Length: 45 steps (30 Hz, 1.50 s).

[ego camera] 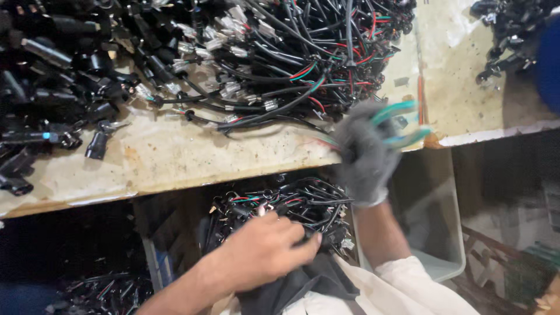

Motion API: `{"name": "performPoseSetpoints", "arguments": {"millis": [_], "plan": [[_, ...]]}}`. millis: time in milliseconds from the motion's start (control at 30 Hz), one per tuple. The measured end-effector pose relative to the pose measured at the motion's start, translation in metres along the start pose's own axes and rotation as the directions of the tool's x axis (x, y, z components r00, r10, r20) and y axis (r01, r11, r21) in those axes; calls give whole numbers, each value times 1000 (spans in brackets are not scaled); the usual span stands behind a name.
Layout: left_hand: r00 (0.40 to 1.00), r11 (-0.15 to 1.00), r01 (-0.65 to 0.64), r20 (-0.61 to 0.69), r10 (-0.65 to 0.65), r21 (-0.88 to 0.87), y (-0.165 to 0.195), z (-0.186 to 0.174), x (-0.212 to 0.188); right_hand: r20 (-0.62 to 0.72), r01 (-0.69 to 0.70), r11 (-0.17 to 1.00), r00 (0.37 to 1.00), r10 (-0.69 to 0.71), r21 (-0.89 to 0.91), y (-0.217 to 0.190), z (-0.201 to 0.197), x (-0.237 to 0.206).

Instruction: The person repeatedly picks up wire harnesses from a pile on a workbench, uses pliers to cut the ends, and drops the trimmed pieces into a bin below. The process is continuous and repetitive throughout the clip.

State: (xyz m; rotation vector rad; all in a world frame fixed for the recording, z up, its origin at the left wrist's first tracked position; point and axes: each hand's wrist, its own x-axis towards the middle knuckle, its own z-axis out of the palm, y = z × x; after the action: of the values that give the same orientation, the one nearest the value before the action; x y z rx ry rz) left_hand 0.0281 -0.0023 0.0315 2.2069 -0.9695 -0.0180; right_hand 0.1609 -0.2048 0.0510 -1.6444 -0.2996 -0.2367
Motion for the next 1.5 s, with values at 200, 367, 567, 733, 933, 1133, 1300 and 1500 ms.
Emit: {"name": "performPoseSetpoints", "arguments": {"millis": [200, 367, 567, 733, 933, 1133, 1300, 1500], "plan": [[986, 991, -86, 155, 69, 106, 7, -21, -13, 470, 582, 610, 807, -357, -538, 18, -11, 71], [965, 971, -22, 248, 82, -236, 18, -26, -40, 650, 670, 392, 732, -203, -631, 6, 34, 101], [912, 955, 297, -305, -276, 23, -27, -78, -46, 488, 322, 881, 864, -123, -346, 5, 25, 3], [681, 378, 726, -675, -283, 575, -134, -116, -30, 366, 313, 631, 929, -49, -710, 41, 40, -42], [419, 866, 499, -885, -204, 37, -156, -117, -39, 350, 276, 540, 936, 37, -795, 39, 43, -33], [460, 508, -63, -476, -749, -859, -98, -54, -26, 437, 287, 440, 851, 290, -851, 58, 53, -27], [661, 347, 98, -200, -723, -933, -59, 12, -32, 406, 3, 792, 860, 310, -611, 52, 28, -9], [702, 249, 237, -12, -712, -939, -59, 29, -16, 486, -53, 966, 857, 175, -254, 13, 30, -30]]}}
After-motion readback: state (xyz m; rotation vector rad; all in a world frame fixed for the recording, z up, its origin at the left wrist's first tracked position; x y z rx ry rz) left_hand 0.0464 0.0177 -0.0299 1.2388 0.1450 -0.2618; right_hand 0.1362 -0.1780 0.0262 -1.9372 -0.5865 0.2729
